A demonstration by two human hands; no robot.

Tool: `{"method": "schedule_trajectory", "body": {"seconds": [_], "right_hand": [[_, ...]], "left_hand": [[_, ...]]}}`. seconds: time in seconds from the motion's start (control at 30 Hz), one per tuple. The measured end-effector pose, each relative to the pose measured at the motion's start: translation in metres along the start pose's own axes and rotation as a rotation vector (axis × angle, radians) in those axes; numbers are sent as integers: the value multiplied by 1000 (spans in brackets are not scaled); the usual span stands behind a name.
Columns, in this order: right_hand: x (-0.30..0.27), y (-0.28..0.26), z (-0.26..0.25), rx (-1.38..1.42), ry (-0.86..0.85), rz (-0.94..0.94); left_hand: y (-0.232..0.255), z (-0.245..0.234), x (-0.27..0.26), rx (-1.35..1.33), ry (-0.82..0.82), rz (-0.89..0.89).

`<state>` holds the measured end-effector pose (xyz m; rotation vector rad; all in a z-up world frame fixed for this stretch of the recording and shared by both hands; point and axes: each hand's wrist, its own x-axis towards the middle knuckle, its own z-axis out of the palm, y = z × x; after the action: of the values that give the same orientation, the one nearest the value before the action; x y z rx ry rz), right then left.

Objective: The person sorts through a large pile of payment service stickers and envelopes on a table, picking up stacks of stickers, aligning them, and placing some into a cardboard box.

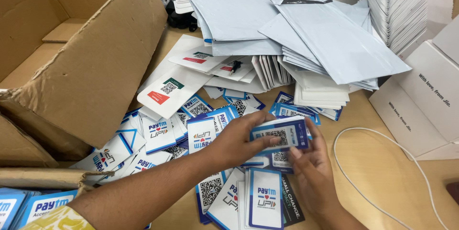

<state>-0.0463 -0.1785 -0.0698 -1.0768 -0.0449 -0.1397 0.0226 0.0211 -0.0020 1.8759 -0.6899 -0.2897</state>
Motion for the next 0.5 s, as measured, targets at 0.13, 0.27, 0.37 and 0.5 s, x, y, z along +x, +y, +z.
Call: {"method": "schedule_trajectory", "body": {"seconds": [0.13,0.27,0.37,0.5], "right_hand": [[-3,-3,1,157,-121,143],[-10,-16,18,222,-43,201],[-8,-23,25,233,72,225],[-6,-32,37,189,333,327]], "left_hand": [[8,16,-6,-231,-92,-188],[8,29,-12,-281,-116,-79],[15,25,-17,2,-70,5],[31,24,-28,345,-37,144]]}}
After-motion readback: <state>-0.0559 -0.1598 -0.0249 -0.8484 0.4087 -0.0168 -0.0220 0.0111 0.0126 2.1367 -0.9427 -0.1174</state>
